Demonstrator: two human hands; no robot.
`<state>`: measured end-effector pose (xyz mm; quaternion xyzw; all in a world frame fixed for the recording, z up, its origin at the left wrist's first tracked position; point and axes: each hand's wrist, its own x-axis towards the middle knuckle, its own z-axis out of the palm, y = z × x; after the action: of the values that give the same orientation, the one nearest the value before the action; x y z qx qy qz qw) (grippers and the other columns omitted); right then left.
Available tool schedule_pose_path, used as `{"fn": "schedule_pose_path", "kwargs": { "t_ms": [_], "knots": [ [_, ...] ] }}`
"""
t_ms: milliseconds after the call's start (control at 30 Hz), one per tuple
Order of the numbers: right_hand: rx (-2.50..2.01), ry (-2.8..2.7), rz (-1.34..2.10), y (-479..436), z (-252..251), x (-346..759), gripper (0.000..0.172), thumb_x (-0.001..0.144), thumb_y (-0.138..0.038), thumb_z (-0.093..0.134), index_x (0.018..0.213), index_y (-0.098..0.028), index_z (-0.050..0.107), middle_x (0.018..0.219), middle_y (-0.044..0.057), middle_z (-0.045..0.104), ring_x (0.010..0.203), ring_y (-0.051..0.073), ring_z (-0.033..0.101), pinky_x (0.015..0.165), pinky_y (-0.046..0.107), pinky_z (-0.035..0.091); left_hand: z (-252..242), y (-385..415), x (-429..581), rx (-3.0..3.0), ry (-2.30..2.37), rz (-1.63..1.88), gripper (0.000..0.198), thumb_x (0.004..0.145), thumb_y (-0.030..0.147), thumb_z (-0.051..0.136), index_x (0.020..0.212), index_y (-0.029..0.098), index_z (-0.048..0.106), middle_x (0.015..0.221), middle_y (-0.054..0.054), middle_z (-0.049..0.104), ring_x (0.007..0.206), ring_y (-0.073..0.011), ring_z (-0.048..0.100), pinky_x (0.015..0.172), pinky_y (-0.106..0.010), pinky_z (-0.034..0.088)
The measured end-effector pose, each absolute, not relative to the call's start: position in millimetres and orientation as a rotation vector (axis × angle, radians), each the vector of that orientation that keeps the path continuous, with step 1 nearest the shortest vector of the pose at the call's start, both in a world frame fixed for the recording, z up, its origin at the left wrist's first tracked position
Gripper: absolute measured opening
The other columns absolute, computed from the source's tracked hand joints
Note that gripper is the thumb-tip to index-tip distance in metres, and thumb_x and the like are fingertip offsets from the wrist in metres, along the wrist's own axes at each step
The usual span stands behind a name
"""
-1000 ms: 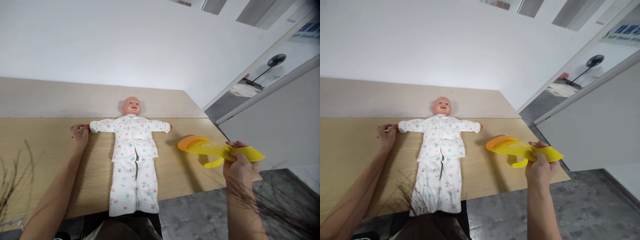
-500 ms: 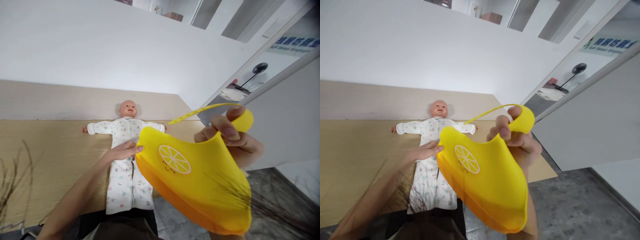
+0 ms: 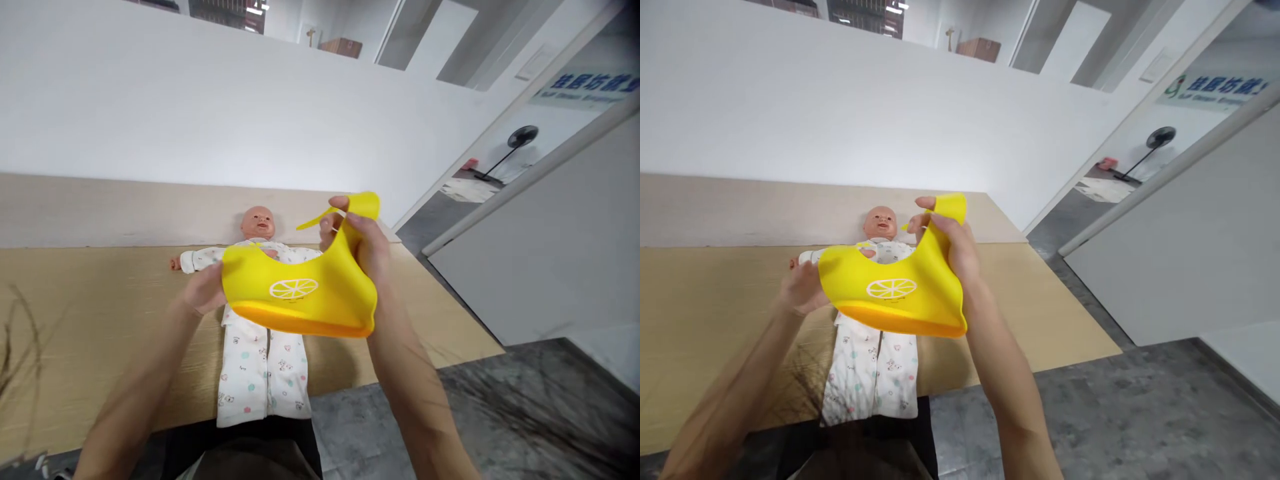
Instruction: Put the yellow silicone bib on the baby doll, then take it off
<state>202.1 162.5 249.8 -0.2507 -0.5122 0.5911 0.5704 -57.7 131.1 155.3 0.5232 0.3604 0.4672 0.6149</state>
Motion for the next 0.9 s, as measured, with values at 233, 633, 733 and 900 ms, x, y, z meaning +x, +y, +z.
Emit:
{"fn": "schedule_pose_path", "kwargs": {
  "t_ms": [233, 633, 733, 900],
  "knots": [
    [-0.547, -1.237, 1.333, 190.9, 247.2, 181.5, 0.034, 0.079, -0.046, 0.075, 0.097, -0.019, 0.065, 0.080, -0.001, 0.066, 0.071, 0.012, 0.060, 0.069, 0.025, 0.053, 202.2, 141.2, -61.8, 1.012, 0.815, 1.162, 0.067, 0.080, 0.056, 0.080, 0.137, 0.027, 0.060, 0.095, -0.001, 0.078, 0.079, -0.0195, 0.074, 0.068, -0.026, 0.060],
    [-0.682, -1.171, 1.325, 243.6, 232.2, 169.9, 0.033, 0.076, -0.046, 0.077, 0.094, -0.019, 0.069, 0.101, 0.004, 0.072, 0.100, 0.020, 0.066, 0.090, 0.034, 0.054, 207.9, 186.5, -69.4, 1.044, 1.003, 1.276, 0.066, 0.081, 0.049, 0.078, 0.138, 0.019, 0.062, 0.094, -0.004, 0.073, 0.084, -0.0217, 0.070, 0.075, -0.031, 0.055],
    [-0.699, -1.218, 1.318, 234.8, 238.3, 181.0, 0.033, 0.078, -0.045, 0.076, 0.098, -0.019, 0.072, 0.099, 0.004, 0.071, 0.091, 0.018, 0.064, 0.085, 0.034, 0.054, 215.7, 180.5, -65.1, 1.083, 1.013, 1.246, 0.064, 0.080, 0.050, 0.077, 0.136, 0.023, 0.063, 0.098, -0.005, 0.074, 0.086, -0.0254, 0.072, 0.074, -0.034, 0.057],
    [-0.707, -1.253, 1.272, 226.6, 245.2, 193.1, 0.036, 0.079, -0.044, 0.075, 0.105, -0.019, 0.073, 0.090, 0.001, 0.067, 0.081, 0.016, 0.060, 0.079, 0.031, 0.052, 217.5, 178.0, -58.0, 1.120, 0.988, 1.279, 0.054, 0.083, 0.047, 0.074, 0.132, 0.027, 0.067, 0.096, -0.004, 0.074, 0.088, -0.0271, 0.073, 0.076, -0.036, 0.058]
  ]
}}
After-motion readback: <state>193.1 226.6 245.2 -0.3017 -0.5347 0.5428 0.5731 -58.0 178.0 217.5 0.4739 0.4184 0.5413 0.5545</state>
